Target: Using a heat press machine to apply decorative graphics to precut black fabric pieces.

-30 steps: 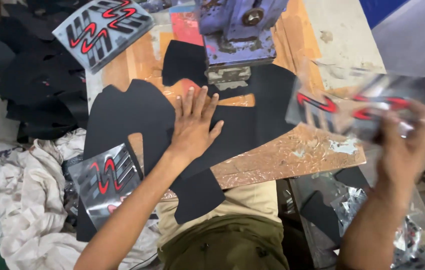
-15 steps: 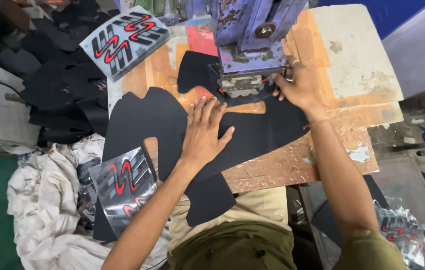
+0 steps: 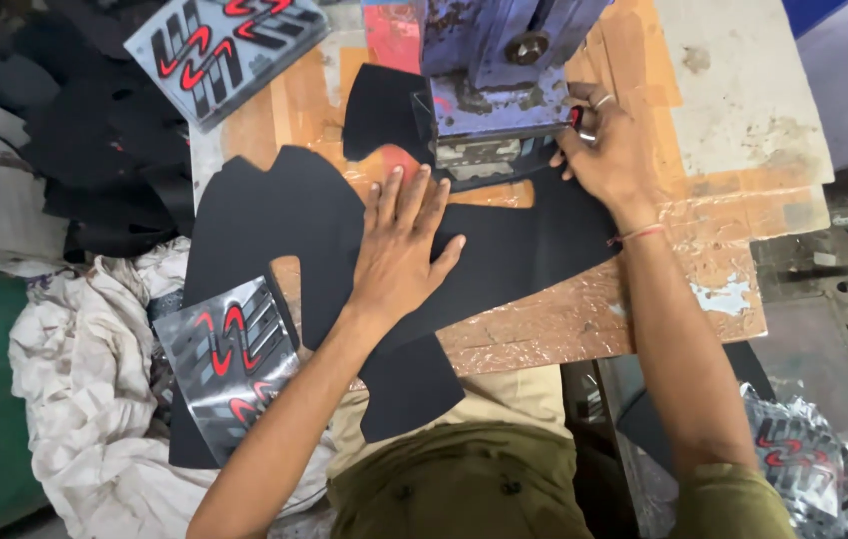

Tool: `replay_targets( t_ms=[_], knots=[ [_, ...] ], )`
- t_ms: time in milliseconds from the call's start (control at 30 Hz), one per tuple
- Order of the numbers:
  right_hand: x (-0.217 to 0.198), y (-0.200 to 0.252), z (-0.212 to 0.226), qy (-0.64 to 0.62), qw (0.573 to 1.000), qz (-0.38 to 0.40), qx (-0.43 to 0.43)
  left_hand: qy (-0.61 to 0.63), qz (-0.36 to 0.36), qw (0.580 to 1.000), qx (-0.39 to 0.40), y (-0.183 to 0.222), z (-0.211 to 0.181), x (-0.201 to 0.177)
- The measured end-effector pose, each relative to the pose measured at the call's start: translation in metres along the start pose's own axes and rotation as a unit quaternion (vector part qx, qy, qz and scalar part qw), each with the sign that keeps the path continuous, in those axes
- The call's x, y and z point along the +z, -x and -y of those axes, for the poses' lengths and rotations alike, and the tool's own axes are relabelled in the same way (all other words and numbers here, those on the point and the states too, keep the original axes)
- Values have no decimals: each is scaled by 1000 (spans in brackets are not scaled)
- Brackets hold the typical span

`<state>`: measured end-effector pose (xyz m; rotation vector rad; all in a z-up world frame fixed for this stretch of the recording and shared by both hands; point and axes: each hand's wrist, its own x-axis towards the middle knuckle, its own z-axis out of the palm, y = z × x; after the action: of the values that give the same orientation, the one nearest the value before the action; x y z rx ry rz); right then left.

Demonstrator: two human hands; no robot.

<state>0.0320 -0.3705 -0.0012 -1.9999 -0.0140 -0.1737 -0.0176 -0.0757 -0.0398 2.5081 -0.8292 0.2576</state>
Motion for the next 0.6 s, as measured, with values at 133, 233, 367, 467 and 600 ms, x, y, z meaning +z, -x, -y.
replay_targets(
  t_ms=[133, 233, 367, 467, 600],
  knots=[
    [1, 0, 4, -7, 1000, 0, 16, -1, -31, 999, 11, 2, 1, 4],
    [2, 1, 2, 1, 1000, -1, 12, -5, -20, 1000, 5, 0, 0, 1],
    [1, 2, -2, -1, 1000, -12, 2, -3, -4, 1000, -3, -2, -4, -6],
    [1, 2, 3, 12, 1000, -8, 7, 0, -13, 1000, 1, -1, -3, -3],
    [-1, 2, -7, -1, 1000, -6, 16, 1, -8, 1000, 7, -2, -3, -5]
  ],
)
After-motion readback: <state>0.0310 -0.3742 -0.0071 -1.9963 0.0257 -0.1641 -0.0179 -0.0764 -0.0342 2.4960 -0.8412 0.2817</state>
